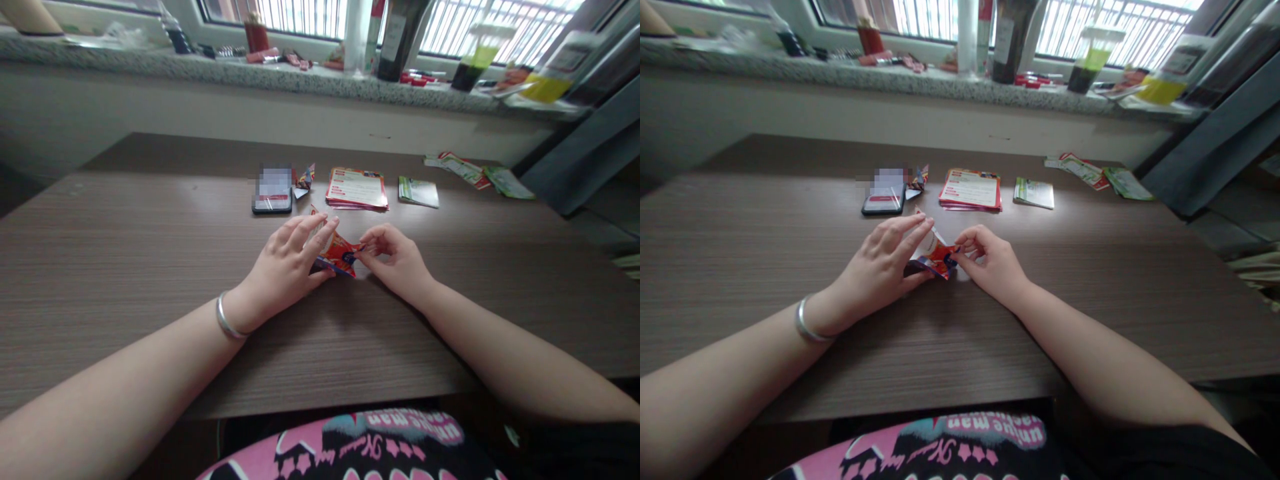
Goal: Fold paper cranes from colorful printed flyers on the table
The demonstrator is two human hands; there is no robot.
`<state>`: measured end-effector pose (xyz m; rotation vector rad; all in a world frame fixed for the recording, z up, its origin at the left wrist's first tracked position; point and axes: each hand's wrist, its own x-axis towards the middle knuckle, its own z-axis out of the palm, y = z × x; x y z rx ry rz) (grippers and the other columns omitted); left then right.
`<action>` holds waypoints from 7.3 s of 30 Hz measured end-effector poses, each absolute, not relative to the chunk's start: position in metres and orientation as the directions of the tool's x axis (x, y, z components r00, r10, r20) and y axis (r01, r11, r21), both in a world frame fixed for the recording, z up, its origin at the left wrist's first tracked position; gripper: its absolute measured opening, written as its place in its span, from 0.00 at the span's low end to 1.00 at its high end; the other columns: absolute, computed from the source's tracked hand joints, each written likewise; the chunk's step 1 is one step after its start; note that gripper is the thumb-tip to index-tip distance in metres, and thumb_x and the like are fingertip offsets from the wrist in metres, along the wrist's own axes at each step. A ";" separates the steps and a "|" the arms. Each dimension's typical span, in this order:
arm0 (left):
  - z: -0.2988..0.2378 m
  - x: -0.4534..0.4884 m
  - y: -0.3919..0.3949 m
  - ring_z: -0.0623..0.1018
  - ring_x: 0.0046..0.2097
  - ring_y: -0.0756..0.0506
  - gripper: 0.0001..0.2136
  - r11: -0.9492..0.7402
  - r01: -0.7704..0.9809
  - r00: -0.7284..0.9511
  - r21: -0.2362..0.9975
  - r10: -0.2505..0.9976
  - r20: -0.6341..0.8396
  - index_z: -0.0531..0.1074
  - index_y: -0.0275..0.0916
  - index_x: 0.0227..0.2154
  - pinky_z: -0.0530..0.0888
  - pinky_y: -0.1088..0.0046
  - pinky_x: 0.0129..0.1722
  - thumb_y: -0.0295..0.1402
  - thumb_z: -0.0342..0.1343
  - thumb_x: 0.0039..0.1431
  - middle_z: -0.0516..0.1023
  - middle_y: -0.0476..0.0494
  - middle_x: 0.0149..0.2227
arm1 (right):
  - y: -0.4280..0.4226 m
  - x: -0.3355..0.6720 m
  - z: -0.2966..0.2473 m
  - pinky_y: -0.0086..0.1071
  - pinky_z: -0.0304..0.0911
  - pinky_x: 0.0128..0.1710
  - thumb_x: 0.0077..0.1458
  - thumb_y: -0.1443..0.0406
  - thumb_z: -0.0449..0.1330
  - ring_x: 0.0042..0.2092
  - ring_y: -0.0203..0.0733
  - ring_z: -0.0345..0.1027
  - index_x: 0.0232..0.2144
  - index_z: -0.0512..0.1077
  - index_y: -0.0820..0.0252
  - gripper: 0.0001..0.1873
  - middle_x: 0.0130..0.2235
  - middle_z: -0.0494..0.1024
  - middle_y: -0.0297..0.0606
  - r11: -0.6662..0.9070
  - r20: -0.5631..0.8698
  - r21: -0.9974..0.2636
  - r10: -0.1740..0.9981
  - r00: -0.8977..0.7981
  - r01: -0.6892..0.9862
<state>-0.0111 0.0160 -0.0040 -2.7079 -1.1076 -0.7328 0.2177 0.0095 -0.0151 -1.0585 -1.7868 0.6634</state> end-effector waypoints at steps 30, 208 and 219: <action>0.005 -0.005 0.014 0.78 0.43 0.48 0.05 -0.850 0.391 0.469 0.352 0.513 0.719 0.75 0.41 0.37 0.67 0.58 0.60 0.29 0.60 0.58 0.78 0.47 0.37 | -0.001 0.210 -0.003 0.34 0.70 0.38 0.53 0.65 0.65 0.43 0.40 0.71 0.39 0.73 0.54 0.10 0.41 0.77 0.36 0.597 0.480 -0.683 0.801 -0.358 0.420; 0.013 -0.004 0.012 0.73 0.30 0.51 0.07 -0.854 0.513 0.622 -0.084 0.303 0.722 0.72 0.43 0.24 0.68 0.67 0.45 0.30 0.58 0.56 0.79 0.57 0.26 | 0.014 0.219 -0.008 0.35 0.65 0.40 0.58 0.65 0.60 0.40 0.41 0.69 0.30 0.74 0.56 0.04 0.33 0.78 0.36 0.735 0.664 -0.075 0.541 -0.516 0.674; 0.013 -0.004 0.014 0.73 0.31 0.50 0.07 -0.850 0.522 0.611 -0.067 0.318 0.726 0.73 0.44 0.24 0.68 0.66 0.44 0.30 0.57 0.57 0.78 0.56 0.26 | 0.010 0.220 -0.006 0.35 0.66 0.40 0.57 0.67 0.59 0.39 0.41 0.68 0.31 0.74 0.55 0.04 0.34 0.77 0.36 0.744 0.671 -0.110 0.545 -0.503 0.659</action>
